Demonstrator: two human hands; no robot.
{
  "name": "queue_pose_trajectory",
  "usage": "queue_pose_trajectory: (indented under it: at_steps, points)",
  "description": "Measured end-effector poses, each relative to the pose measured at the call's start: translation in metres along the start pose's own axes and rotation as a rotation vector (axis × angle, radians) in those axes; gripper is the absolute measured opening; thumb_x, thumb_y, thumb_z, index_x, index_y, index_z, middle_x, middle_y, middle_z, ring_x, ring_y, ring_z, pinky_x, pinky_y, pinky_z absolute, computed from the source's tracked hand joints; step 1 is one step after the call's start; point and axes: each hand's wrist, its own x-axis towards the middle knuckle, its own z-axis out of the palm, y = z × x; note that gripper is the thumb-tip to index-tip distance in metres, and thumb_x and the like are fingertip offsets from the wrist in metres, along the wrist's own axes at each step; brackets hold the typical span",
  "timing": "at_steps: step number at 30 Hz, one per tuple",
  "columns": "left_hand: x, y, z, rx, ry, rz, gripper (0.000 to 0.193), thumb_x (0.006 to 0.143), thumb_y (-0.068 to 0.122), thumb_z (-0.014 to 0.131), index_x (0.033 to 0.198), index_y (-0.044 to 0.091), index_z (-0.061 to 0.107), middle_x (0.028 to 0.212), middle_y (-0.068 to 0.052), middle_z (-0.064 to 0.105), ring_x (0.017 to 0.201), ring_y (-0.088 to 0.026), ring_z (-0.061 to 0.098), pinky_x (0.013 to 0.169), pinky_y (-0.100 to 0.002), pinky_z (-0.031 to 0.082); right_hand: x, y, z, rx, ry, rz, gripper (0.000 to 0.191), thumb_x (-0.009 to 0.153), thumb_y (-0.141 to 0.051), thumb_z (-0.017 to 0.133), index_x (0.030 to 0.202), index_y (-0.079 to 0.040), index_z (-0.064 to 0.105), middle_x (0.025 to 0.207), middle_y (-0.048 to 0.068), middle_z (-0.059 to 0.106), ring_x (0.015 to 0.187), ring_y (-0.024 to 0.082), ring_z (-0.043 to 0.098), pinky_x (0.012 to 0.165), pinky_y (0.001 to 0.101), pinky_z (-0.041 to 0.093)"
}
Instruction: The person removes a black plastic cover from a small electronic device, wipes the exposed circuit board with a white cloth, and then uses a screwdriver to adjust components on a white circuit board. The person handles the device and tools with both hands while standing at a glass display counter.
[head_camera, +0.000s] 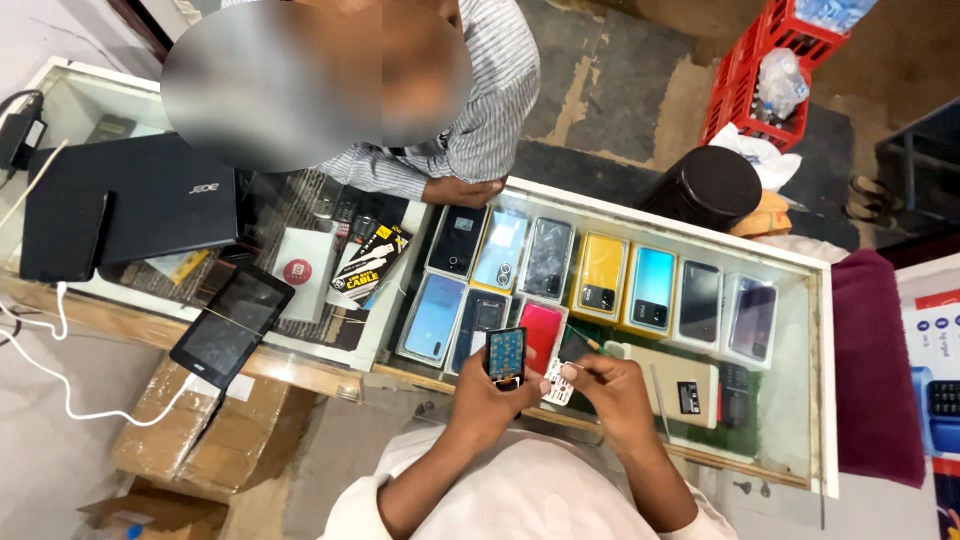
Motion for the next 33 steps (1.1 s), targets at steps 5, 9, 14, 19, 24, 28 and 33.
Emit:
queue_pose_trajectory:
  at_steps: [5, 9, 14, 19, 24, 28, 33]
  points:
    - [-0.017, -0.014, 0.046, -0.021, 0.003, 0.005, 0.038, 0.074, 0.004, 0.087, 0.107, 0.003, 0.066, 0.082, -0.003, 0.074, 0.075, -0.008, 0.069, 0.069, -0.025, 0.058, -0.024, 0.007, -0.051, 0.032, 0.042, -0.01, 0.017, 0.089, -0.01, 0.074, 0.094, 0.005, 0.079, 0.083, 0.006, 0.077, 0.076, 0.008, 0.067, 0.072, 0.0254, 0.055]
    - [-0.03, -0.023, 0.085, 0.002, 0.028, -0.012, 0.04, 0.073, 0.004, 0.087, 0.107, 0.003, 0.066, 0.082, -0.004, 0.075, 0.074, -0.008, 0.069, 0.069, -0.024, 0.058, -0.042, 0.009, -0.108, 0.034, 0.15, -0.029, 0.016, 0.09, -0.009, 0.073, 0.095, 0.005, 0.078, 0.078, 0.01, 0.075, 0.07, 0.015, 0.069, 0.069, 0.0289, 0.056]
    - [-0.044, -0.029, 0.131, -0.007, 0.046, -0.044, 0.038, 0.075, 0.005, 0.086, 0.107, 0.001, 0.066, 0.081, -0.005, 0.076, 0.071, -0.008, 0.069, 0.065, -0.025, 0.057, -0.073, 0.013, -0.172, 0.065, 0.24, -0.179, 0.012, 0.086, 0.001, 0.08, 0.092, 0.006, 0.072, 0.09, 0.008, 0.072, 0.08, 0.014, 0.066, 0.073, 0.0283, 0.054]
    - [-0.056, -0.036, 0.174, -0.04, 0.004, -0.113, 0.039, 0.076, 0.005, 0.085, 0.109, 0.001, 0.066, 0.079, -0.007, 0.075, 0.063, -0.009, 0.066, 0.058, -0.026, 0.054, -0.101, 0.028, -0.205, -0.033, 0.224, -0.04, 0.011, 0.089, -0.004, 0.072, 0.096, 0.002, 0.077, 0.086, 0.007, 0.076, 0.08, 0.012, 0.069, 0.075, 0.0262, 0.056]
    - [-0.061, -0.038, 0.196, -0.067, 0.014, -0.135, 0.039, 0.075, 0.003, 0.084, 0.109, 0.0, 0.065, 0.079, -0.007, 0.076, 0.063, -0.011, 0.067, 0.057, -0.027, 0.054, -0.113, 0.048, -0.235, -0.223, 0.199, 0.089, 0.02, 0.093, -0.012, 0.079, 0.094, 0.008, 0.078, 0.082, 0.016, 0.074, 0.076, 0.019, 0.065, 0.07, 0.0327, 0.051]
    - [-0.059, -0.037, 0.196, -0.116, 0.049, -0.143, 0.04, 0.074, 0.002, 0.084, 0.109, -0.001, 0.064, 0.079, -0.008, 0.074, 0.062, -0.013, 0.066, 0.056, -0.029, 0.054, -0.125, 0.05, -0.237, -0.354, -0.139, -0.033, 0.038, 0.094, -0.029, 0.068, 0.12, -0.001, 0.07, 0.108, 0.013, 0.078, 0.104, 0.021, 0.073, 0.093, 0.0352, 0.055]
    - [-0.05, -0.033, 0.184, -0.111, 0.082, -0.166, 0.042, 0.073, 0.004, 0.085, 0.11, 0.0, 0.065, 0.08, -0.008, 0.074, 0.064, -0.014, 0.066, 0.059, -0.029, 0.055, -0.15, 0.015, -0.23, -0.355, -0.849, 0.174, 0.078, 0.097, -0.06, 0.051, 0.156, -0.009, 0.046, 0.16, 0.013, 0.05, 0.15, 0.028, 0.043, 0.123, 0.0407, 0.029]
